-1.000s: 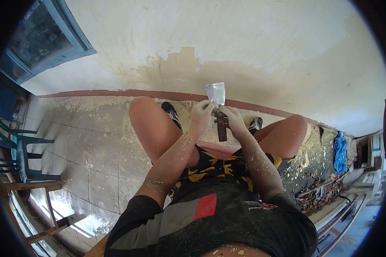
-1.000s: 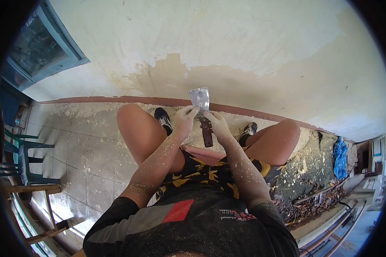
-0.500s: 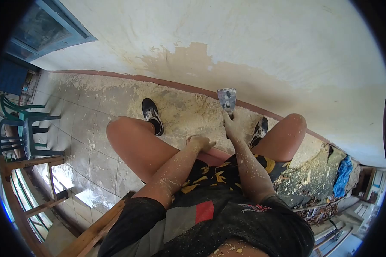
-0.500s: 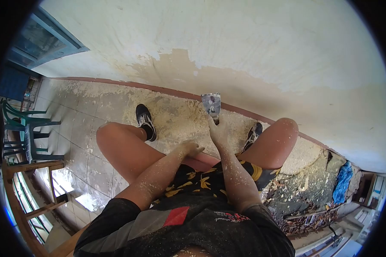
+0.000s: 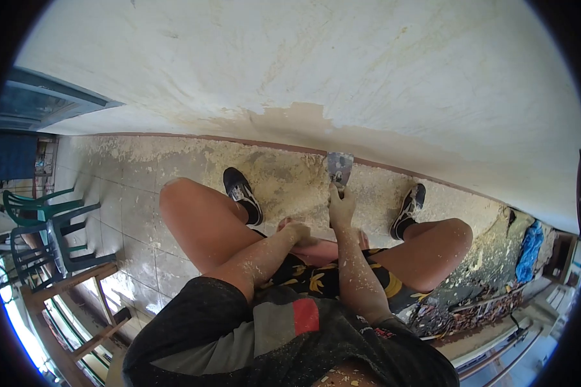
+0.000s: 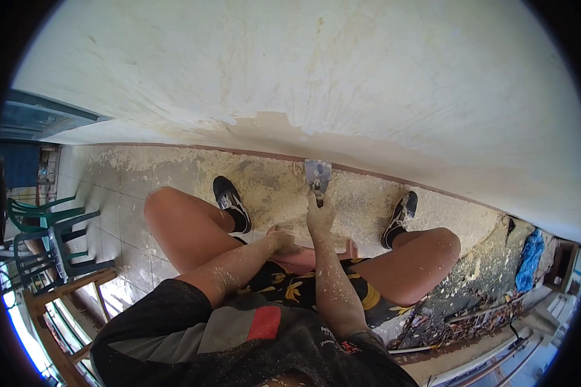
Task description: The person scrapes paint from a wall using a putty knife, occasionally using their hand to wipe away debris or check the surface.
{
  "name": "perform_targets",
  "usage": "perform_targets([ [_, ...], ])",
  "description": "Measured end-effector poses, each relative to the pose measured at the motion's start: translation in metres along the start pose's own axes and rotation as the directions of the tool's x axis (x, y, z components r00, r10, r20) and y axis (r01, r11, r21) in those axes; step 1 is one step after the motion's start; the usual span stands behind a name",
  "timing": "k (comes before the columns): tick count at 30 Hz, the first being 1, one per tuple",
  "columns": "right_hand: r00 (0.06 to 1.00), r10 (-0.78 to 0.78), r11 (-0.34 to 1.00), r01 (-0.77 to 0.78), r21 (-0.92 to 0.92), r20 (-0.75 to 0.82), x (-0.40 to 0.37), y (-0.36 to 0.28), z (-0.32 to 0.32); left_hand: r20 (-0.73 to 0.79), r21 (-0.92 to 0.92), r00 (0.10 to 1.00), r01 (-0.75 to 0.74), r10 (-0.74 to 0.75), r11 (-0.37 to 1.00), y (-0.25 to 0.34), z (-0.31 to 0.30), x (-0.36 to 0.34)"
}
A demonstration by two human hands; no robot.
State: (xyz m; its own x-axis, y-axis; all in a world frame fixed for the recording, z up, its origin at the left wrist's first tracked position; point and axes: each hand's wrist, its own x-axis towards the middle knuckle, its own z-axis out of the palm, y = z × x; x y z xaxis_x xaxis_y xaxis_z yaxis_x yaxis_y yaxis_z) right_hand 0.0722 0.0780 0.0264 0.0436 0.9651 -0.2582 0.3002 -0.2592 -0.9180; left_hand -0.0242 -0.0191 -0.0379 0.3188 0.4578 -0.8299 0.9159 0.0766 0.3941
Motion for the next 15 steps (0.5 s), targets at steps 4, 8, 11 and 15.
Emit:
perform_targets([
  [4,0.997,0.038,0.992,-0.029,0.127,-0.069,-0.034,0.008,0.025,0.117,0.005,0.993,-0.002,0.001,1.000,-0.015,0.005,-0.021],
  [8,0.995,0.077,0.989,-0.068,0.132,-0.064,-0.073,0.010,0.031,0.079,0.056,0.997,-0.020,0.016,0.998,-0.021,0.019,-0.019],
  [11,0.997,-0.083,0.997,0.083,0.004,0.011,-0.077,0.006,0.024,0.065,0.063,0.997,0.025,-0.029,0.998,-0.012,0.008,-0.030],
  [15,0.981,-0.195,0.981,0.195,0.005,-0.015,-0.066,0.001,0.015,-0.049,-0.010,0.994,0.099,-0.099,0.995,-0.010,0.014,-0.040],
])
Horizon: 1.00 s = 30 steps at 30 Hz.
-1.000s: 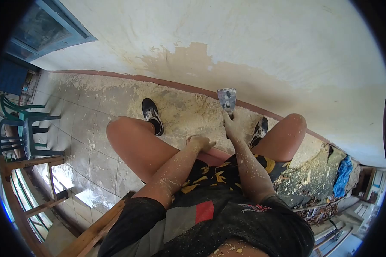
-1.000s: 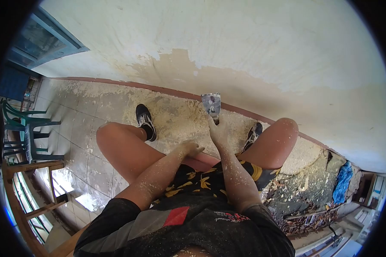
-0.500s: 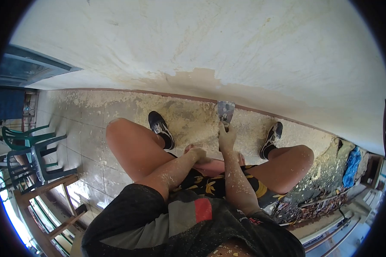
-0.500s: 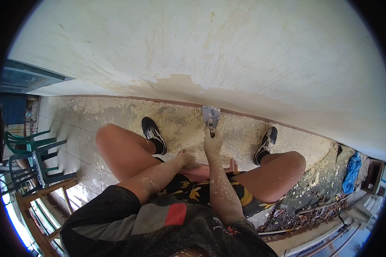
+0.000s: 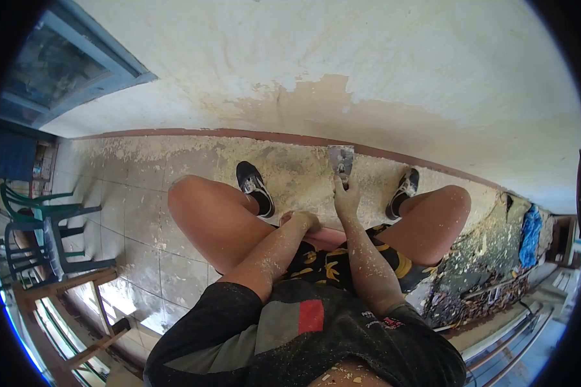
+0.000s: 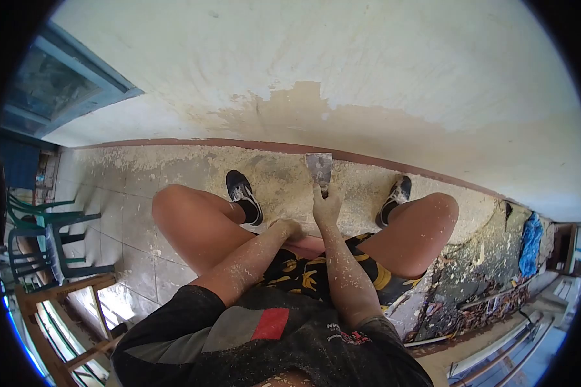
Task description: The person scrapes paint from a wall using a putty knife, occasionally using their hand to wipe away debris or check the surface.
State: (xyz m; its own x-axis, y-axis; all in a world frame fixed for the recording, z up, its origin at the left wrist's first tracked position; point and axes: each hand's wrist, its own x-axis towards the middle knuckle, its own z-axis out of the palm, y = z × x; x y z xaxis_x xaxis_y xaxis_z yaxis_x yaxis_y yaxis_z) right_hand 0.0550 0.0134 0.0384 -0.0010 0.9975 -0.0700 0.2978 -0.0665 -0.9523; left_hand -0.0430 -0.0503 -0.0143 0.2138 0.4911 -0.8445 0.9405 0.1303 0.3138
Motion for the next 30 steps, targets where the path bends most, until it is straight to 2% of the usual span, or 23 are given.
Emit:
perform_targets([
  [1,0.999,-0.021,1.000,0.022,-0.011,0.035,-0.003,0.004,0.000,-0.017,-0.016,1.000,0.017,-0.017,1.000,0.002,0.005,0.001],
  [3,0.978,0.194,0.965,-0.205,0.162,0.082,-0.008,-0.007,0.005,-0.032,-0.040,0.998,0.043,-0.045,0.998,0.013,0.010,0.003],
  [4,0.976,0.170,0.980,-0.182,0.085,0.136,-0.006,0.002,0.007,-0.030,-0.053,0.998,0.049,-0.051,0.997,0.018,0.013,0.005],
  [7,0.956,0.243,0.959,-0.261,0.106,0.162,-0.008,0.004,0.026,-0.007,-0.082,0.999,0.045,-0.046,0.996,0.032,0.014,0.012],
  [9,0.953,0.255,0.959,-0.272,0.086,0.162,-0.008,0.012,0.037,0.014,-0.091,1.000,0.030,-0.028,0.995,0.031,0.013,0.014],
  [11,0.977,0.140,0.989,-0.145,0.016,0.160,-0.004,0.018,0.046,0.026,-0.111,1.000,0.018,-0.016,0.994,0.022,0.010,0.015],
  [15,0.974,0.173,0.985,-0.171,-0.026,0.146,0.010,-0.002,0.070,0.027,-0.156,0.999,0.028,-0.024,0.987,-0.002,0.001,0.013],
  [17,0.981,0.156,0.976,-0.135,-0.171,0.115,0.015,-0.007,0.064,0.031,-0.213,0.998,0.057,-0.052,0.975,-0.040,0.007,0.008],
  [18,0.969,0.248,0.968,-0.248,0.028,0.018,0.014,-0.009,0.077,0.001,-0.167,1.000,0.002,-0.001,0.986,-0.063,0.013,0.006],
  [19,0.969,0.245,0.969,-0.246,0.035,0.015,0.016,-0.016,0.094,-0.008,-0.153,1.000,-0.017,0.016,0.988,-0.078,0.013,0.002],
  [21,0.961,0.275,0.911,-0.267,0.315,0.019,0.005,-0.026,0.111,-0.021,-0.144,0.999,-0.029,0.026,0.989,-0.086,0.016,0.000],
  [22,0.961,0.277,0.909,-0.266,0.322,0.009,-0.003,-0.032,0.110,-0.028,-0.140,0.999,-0.035,0.031,0.990,-0.088,0.011,-0.003],
  [24,0.990,0.044,0.999,-0.041,-0.025,0.136,-0.014,-0.044,0.109,-0.033,-0.133,0.999,-0.028,0.024,0.991,-0.087,0.015,-0.013],
  [28,0.983,0.071,0.995,-0.058,-0.081,0.171,-0.035,-0.033,0.089,-0.047,-0.121,0.999,-0.027,0.022,0.992,-0.085,0.021,-0.017],
  [30,0.978,0.098,0.982,-0.064,-0.179,0.185,-0.040,-0.015,0.081,-0.036,-0.123,0.999,-0.041,0.036,0.992,-0.083,0.023,-0.013],
])
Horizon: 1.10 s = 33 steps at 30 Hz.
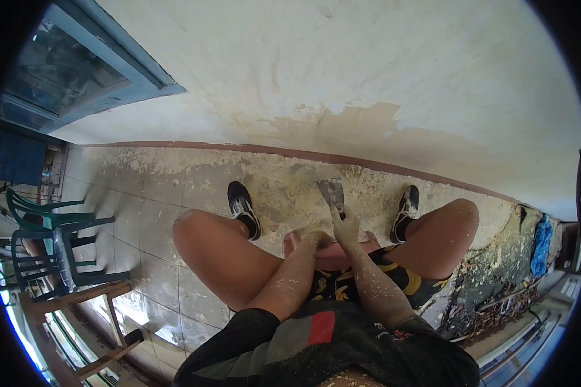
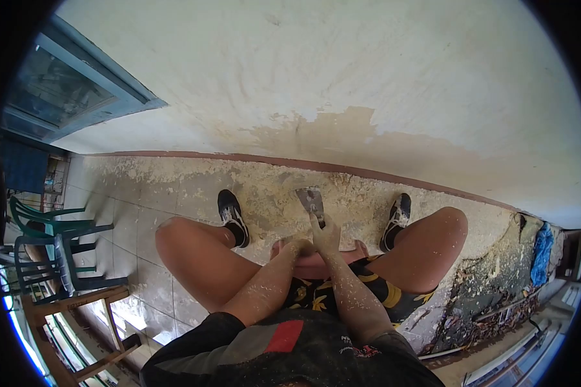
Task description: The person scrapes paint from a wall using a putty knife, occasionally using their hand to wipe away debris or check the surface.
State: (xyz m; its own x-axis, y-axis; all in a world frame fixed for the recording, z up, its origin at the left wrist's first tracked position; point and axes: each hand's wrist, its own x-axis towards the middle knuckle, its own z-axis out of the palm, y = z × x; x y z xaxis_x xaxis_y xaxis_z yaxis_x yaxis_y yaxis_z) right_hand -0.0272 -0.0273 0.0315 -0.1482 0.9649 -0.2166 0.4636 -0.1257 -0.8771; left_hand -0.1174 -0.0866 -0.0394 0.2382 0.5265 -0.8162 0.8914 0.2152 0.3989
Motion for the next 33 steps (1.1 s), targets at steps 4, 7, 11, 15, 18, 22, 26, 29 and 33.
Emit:
perform_targets([
  [4,0.996,-0.055,0.987,0.064,-0.145,0.063,0.012,0.006,-0.003,0.029,-0.033,0.999,-0.037,0.038,0.999,-0.001,0.000,0.010],
  [7,0.997,-0.002,0.994,0.010,-0.105,0.077,0.044,-0.004,0.016,0.034,-0.053,0.998,-0.044,0.046,0.998,-0.009,-0.010,0.011],
  [11,0.993,0.100,0.993,-0.103,-0.062,-0.062,0.050,-0.011,0.030,0.060,-0.053,0.997,-0.055,0.058,0.997,-0.036,-0.026,0.011],
  [15,0.928,0.318,0.941,-0.284,0.186,-0.192,0.045,-0.015,0.081,-0.019,-0.038,0.995,-0.101,0.100,0.994,-0.078,-0.031,0.011],
  [18,0.954,0.247,0.962,-0.220,0.163,-0.167,0.028,-0.024,0.101,-0.244,-0.089,0.944,-0.250,0.222,0.964,-0.095,-0.015,0.021],
  [22,0.989,0.070,0.997,-0.068,0.023,-0.132,-0.007,-0.014,0.095,-0.461,-0.067,0.845,-0.338,0.271,0.939,-0.105,0.010,0.022],
  [26,0.991,0.110,0.989,-0.101,0.106,-0.077,-0.004,-0.012,0.087,-0.476,0.191,0.837,-0.201,0.270,0.961,-0.100,-0.025,-0.009],
  [29,0.989,0.147,0.856,-0.139,0.498,0.022,0.006,-0.030,0.089,-0.656,-0.413,0.748,-0.242,-0.102,0.878,-0.094,-0.044,-0.045],
  [33,0.955,0.222,0.788,-0.294,0.540,0.197,0.016,-0.028,0.085,-0.622,-0.688,0.754,-0.395,-0.214,0.608,-0.100,-0.052,-0.042],
])
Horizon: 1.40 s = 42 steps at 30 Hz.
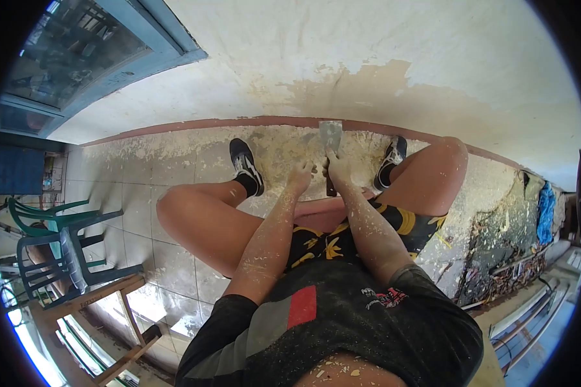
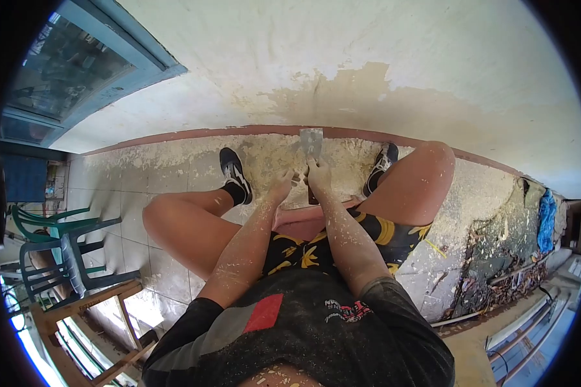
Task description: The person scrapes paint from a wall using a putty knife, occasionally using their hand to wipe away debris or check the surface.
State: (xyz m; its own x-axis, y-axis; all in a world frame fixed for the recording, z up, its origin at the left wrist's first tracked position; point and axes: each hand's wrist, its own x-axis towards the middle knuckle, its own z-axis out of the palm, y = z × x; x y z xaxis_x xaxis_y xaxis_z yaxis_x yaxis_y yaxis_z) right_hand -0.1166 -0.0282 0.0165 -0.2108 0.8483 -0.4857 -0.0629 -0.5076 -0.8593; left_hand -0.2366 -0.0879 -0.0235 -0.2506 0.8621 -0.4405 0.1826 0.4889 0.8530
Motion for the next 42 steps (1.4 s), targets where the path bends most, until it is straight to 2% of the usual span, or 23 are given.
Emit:
perform_targets([
  [2,0.991,0.117,0.992,-0.114,0.044,-0.064,0.006,0.004,0.008,-0.075,-0.285,0.994,0.057,-0.082,0.957,-0.007,0.002,0.000],
  [5,0.967,0.255,0.966,-0.254,0.053,-0.014,0.006,0.009,0.010,-0.019,-0.369,0.981,0.171,-0.192,0.913,-0.019,0.003,0.012],
  [6,0.964,0.264,0.963,-0.263,0.055,-0.021,0.010,0.015,0.011,-0.011,-0.367,0.980,0.182,-0.200,0.912,-0.005,0.002,0.011],
  [8,0.949,0.299,0.946,-0.309,0.102,0.100,0.012,0.025,0.017,0.012,-0.590,0.965,0.217,-0.260,0.778,0.018,0.000,0.014],
  [9,0.955,0.277,0.960,-0.278,-0.003,0.110,0.012,0.026,0.017,0.021,-0.588,0.963,0.230,-0.270,0.775,0.013,-0.002,0.024],
  [11,0.951,0.285,0.958,-0.285,-0.018,0.116,0.012,0.026,0.018,0.001,-0.264,0.982,0.180,-0.186,0.948,0.004,-0.007,0.042],
  [12,0.950,0.284,0.959,-0.281,-0.038,0.133,0.010,0.021,0.018,0.010,-0.268,0.980,0.192,-0.196,0.944,0.002,-0.007,0.048],
  [14,0.946,0.301,0.953,-0.299,-0.035,0.123,0.001,0.005,0.020,-0.090,-0.550,0.979,0.105,-0.184,0.829,-0.001,-0.004,0.061],
  [15,0.943,0.309,0.951,-0.308,-0.027,0.121,-0.002,-0.002,0.022,-0.088,-0.558,0.977,0.112,-0.192,0.822,0.000,-0.005,0.068],
  [17,0.940,0.315,0.949,-0.314,-0.033,0.132,-0.005,-0.008,0.026,-0.217,-0.536,0.951,0.074,-0.221,0.841,0.003,-0.009,0.079],
  [21,0.917,0.339,0.939,-0.342,-0.027,0.211,0.017,0.004,0.031,-0.285,-0.541,0.938,0.012,-0.197,0.841,0.020,-0.010,0.086],
  [22,0.916,0.341,0.939,-0.343,-0.029,0.214,0.024,0.010,0.034,-0.243,-0.606,0.938,0.052,-0.247,0.794,0.026,-0.009,0.086],
  [24,0.952,0.301,0.947,-0.290,-0.142,0.062,0.044,0.014,0.045,-0.210,-0.668,0.937,0.071,-0.279,0.741,0.022,-0.009,0.100],
  [26,0.959,0.279,0.947,-0.266,-0.179,0.051,0.055,0.027,0.055,0.004,-0.622,0.877,0.378,-0.480,0.686,-0.008,-0.005,0.123],
  [27,0.962,0.269,0.943,-0.256,-0.214,0.034,0.060,0.035,0.054,0.033,-0.543,0.867,0.434,-0.498,0.719,-0.038,0.000,0.140],
  [28,0.963,0.268,0.941,-0.254,-0.223,0.036,0.067,0.043,0.050,0.033,-0.551,0.867,0.430,-0.496,0.715,-0.051,-0.001,0.150],
  [30,0.951,0.294,0.953,-0.284,-0.103,0.101,0.070,0.048,0.047,0.040,-0.504,0.901,0.391,-0.431,0.771,-0.066,-0.001,0.151],
  [31,0.915,0.396,0.918,-0.393,-0.043,0.083,0.071,0.048,0.043,0.042,-0.508,0.899,0.395,-0.436,0.766,-0.070,0.001,0.154],
  [32,0.913,0.400,0.916,-0.398,-0.048,0.079,0.074,0.046,0.044,0.017,-0.577,0.899,0.367,-0.438,0.729,-0.063,0.000,0.154],
  [34,0.922,0.383,0.917,-0.387,0.092,0.058,0.082,0.040,0.053,-0.003,-0.642,0.897,0.338,-0.442,0.689,-0.049,-0.003,0.158],
  [36,0.907,0.419,0.900,-0.421,0.112,0.043,0.085,0.025,0.063,0.021,-0.531,0.883,0.407,-0.469,0.743,-0.031,-0.012,0.167],
  [40,0.900,0.436,0.892,-0.428,0.148,-0.026,0.082,0.006,0.080,0.090,-0.611,0.881,0.417,-0.464,0.673,0.016,-0.026,0.159],
  [42,0.903,0.428,0.896,-0.420,0.142,-0.027,0.079,-0.001,0.080,0.106,-0.471,0.857,0.490,-0.504,0.734,0.018,-0.027,0.162],
])
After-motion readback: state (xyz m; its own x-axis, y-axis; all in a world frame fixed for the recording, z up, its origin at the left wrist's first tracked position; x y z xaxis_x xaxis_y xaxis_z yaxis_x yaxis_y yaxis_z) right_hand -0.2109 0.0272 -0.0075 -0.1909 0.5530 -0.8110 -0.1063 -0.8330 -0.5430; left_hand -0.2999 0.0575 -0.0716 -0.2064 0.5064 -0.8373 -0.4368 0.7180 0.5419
